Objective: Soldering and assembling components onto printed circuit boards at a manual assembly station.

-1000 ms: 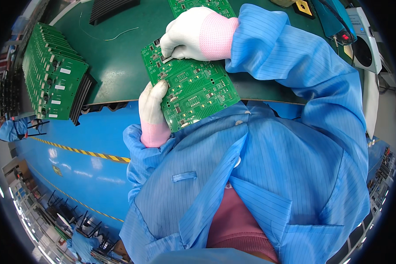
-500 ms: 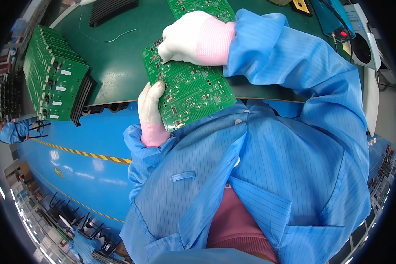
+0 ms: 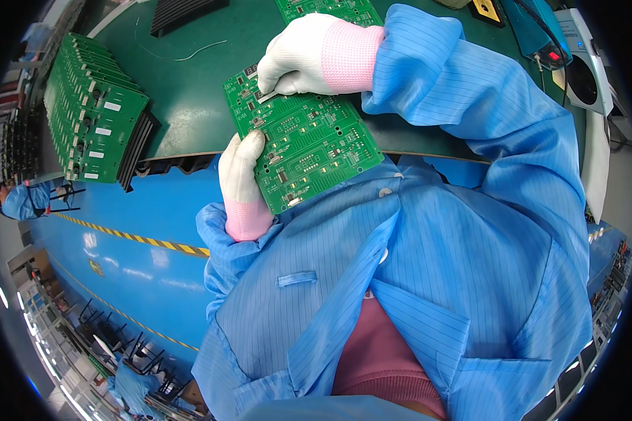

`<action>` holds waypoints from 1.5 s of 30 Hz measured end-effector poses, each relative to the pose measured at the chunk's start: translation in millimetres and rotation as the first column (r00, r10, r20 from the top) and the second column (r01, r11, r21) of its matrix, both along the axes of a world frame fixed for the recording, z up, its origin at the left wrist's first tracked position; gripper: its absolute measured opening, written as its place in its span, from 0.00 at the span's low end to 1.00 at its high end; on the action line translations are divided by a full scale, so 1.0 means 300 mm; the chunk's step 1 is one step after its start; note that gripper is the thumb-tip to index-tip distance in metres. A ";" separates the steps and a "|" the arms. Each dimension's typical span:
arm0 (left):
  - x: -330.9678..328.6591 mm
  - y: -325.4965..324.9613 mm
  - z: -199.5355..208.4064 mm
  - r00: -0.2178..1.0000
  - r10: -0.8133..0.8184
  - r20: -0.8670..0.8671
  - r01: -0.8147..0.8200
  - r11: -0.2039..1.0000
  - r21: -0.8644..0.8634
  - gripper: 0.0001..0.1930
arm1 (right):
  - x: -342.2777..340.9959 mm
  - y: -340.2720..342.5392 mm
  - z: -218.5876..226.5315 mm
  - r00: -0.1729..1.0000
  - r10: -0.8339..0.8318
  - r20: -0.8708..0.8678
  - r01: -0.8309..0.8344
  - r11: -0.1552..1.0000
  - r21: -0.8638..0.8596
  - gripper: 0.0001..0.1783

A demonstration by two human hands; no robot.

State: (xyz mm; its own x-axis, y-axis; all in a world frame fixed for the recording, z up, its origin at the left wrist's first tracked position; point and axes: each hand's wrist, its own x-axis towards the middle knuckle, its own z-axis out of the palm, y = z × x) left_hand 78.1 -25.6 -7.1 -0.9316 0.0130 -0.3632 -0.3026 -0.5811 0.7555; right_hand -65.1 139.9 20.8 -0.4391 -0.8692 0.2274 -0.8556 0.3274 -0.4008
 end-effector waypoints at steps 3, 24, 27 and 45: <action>0.005 0.004 0.006 1.000 0.007 0.011 -0.006 1.000 -0.026 0.15 | 0.002 0.000 -0.003 1.000 0.000 0.013 0.000 1.000 -0.016 0.09; 0.032 -0.008 -0.006 1.000 -0.013 0.027 0.013 1.000 -0.015 0.15 | -0.002 -0.021 0.003 0.994 0.038 0.102 -0.042 0.999 0.034 0.07; 0.031 -0.011 -0.011 0.999 -0.017 0.031 0.017 1.000 -0.017 0.15 | -0.002 -0.024 -0.001 0.998 0.059 0.038 -0.059 0.998 0.001 0.07; 0.036 0.009 -0.007 0.998 0.026 0.065 -0.023 0.999 -0.038 0.14 | 0.018 -0.022 0.006 0.998 0.068 -0.016 -0.067 0.997 0.049 0.06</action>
State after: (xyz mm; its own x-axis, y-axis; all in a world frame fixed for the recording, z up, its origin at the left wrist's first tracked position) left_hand 89.0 -22.8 -9.3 -0.9057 -0.0243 -0.4233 -0.3381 -0.5609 0.7557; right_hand -59.6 133.3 22.6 -0.3752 -0.9069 0.1918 -0.8834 0.2872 -0.3703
